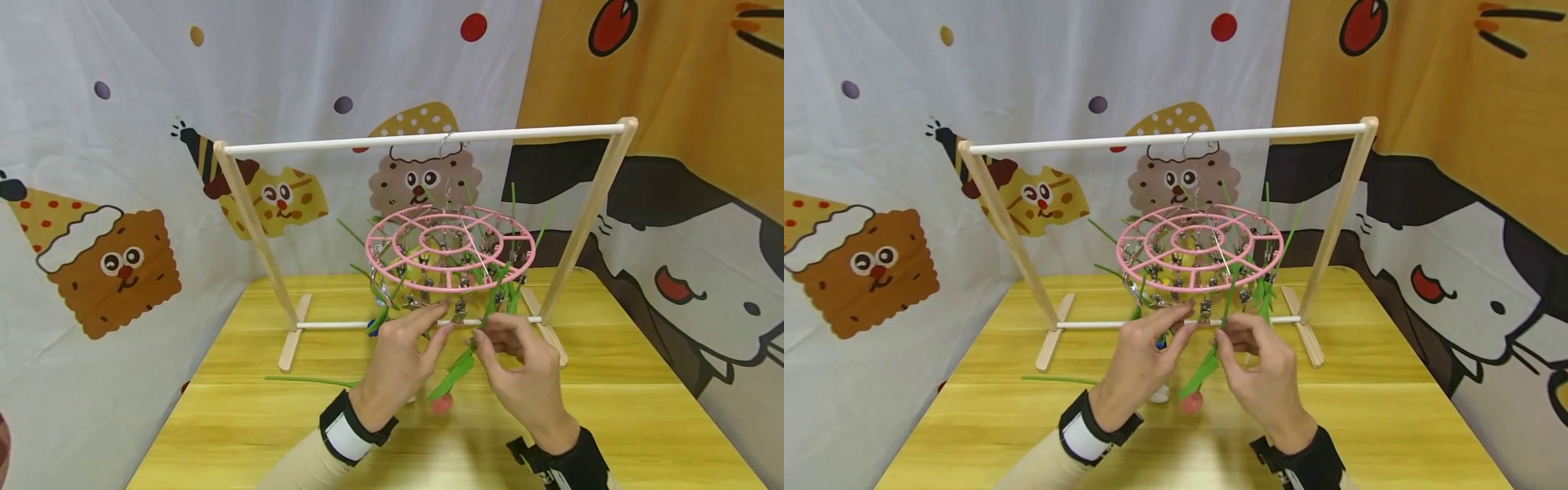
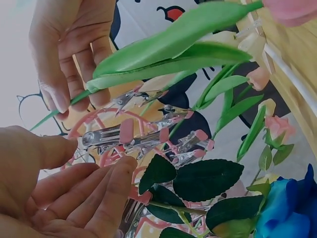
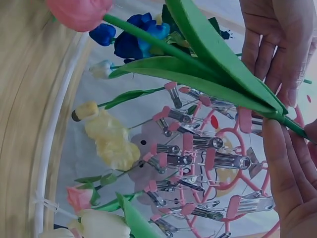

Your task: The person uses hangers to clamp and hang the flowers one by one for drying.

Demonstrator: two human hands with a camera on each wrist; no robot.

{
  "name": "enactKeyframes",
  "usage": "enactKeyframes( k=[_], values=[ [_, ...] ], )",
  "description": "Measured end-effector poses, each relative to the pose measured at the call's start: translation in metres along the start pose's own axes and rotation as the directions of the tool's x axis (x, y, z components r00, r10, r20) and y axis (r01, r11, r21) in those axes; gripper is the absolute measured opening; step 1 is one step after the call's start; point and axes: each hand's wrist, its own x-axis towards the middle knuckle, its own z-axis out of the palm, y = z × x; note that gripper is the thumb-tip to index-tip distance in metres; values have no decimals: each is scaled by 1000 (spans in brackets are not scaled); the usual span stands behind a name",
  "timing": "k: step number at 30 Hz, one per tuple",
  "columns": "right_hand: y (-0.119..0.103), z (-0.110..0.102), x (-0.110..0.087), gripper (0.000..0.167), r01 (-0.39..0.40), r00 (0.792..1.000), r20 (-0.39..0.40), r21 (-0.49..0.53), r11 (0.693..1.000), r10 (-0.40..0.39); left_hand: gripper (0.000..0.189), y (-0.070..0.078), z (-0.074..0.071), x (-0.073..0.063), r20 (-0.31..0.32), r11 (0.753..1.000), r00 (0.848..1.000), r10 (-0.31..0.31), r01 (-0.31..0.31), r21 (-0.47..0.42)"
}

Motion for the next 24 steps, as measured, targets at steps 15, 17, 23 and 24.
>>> enactKeyframes(
  k=[15,17,23,24],
  values=[
    [-5,5,8,42,18,998,-57,137,990,-10,30,-5,-7,9,-15,999,1000,-18,19,43],
    [-6,7,7,42,2,998,-64,129,992,6,29,-6,-8,10,-11,999,1000,-26,26,35],
    [-4,10,7,43,-8,996,-83,90,996,15,21,-8,-11,14,-16,999,999,-38,39,23],
    [-4,11,7,43,-5,996,-84,95,995,13,20,-8,-11,14,-17,999,999,-44,44,22]
  ],
)
